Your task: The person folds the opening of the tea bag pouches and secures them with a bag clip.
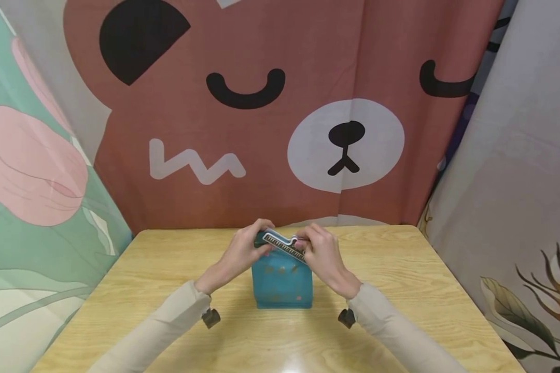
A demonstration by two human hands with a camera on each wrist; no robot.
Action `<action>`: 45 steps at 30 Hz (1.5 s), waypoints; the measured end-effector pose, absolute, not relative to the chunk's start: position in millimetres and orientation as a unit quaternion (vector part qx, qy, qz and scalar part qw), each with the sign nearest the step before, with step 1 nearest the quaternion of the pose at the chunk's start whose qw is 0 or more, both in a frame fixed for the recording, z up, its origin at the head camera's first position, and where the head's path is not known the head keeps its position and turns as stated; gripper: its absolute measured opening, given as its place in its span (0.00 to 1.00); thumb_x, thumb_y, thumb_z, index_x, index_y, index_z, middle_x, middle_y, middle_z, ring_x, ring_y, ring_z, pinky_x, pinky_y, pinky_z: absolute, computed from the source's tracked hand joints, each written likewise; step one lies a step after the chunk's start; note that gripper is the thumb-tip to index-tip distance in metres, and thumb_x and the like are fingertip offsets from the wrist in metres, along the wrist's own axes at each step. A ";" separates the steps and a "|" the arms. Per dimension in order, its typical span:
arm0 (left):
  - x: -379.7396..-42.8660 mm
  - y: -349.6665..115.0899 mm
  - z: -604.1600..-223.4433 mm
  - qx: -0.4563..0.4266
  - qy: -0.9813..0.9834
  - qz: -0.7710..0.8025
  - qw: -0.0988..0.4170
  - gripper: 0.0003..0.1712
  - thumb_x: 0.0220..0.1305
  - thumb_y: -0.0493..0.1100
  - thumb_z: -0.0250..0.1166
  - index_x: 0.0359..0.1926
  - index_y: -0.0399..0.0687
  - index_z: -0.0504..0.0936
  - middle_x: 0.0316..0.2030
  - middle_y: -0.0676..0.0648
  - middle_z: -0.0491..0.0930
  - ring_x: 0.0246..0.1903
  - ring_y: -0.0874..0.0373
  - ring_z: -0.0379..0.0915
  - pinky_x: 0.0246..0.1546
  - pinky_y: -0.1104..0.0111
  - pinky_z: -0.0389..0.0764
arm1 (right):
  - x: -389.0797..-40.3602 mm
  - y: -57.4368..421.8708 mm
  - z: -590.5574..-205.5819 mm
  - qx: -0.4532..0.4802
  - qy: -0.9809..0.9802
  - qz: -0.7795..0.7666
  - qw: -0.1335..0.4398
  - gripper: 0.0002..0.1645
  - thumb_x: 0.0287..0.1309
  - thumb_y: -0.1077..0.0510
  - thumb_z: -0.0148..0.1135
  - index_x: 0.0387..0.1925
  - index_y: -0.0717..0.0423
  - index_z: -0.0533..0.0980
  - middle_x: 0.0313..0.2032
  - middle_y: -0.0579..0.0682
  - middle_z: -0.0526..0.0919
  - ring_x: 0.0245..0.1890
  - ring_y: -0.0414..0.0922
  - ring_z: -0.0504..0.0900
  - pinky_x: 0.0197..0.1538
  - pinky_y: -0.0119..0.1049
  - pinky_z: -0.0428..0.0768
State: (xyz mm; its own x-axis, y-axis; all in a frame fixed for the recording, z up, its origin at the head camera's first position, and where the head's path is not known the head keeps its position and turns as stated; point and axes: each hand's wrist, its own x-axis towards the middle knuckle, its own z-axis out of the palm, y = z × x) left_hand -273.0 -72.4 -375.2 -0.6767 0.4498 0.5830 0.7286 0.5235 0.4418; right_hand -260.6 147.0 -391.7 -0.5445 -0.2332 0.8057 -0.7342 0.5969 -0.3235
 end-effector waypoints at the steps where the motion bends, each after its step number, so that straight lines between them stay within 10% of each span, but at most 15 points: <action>1: -272.8 -72.4 -375.3 -0.348 -0.849 -0.344 0.202 0.23 0.57 0.34 0.73 0.52 0.47 0.75 0.42 0.49 0.83 0.39 0.59 0.80 0.41 0.65 0.81 | -260.3 147.0 -392.0 0.295 -0.812 0.340 0.372 0.07 0.51 0.72 0.72 0.29 0.59 0.83 0.26 0.47 0.79 0.22 0.39 0.75 0.21 0.31 0.72; 45: -272.9 -86.2 -379.4 -0.349 -0.842 -0.361 0.198 0.21 0.63 0.41 0.69 0.55 0.48 0.73 0.40 0.49 0.84 0.31 0.65 0.80 0.31 0.71 0.79 | -250.6 160.9 -384.0 0.295 -0.850 0.351 0.260 0.10 0.61 0.61 0.69 0.44 0.56 0.84 0.33 0.42 0.78 0.31 0.39 0.77 0.33 0.39 0.80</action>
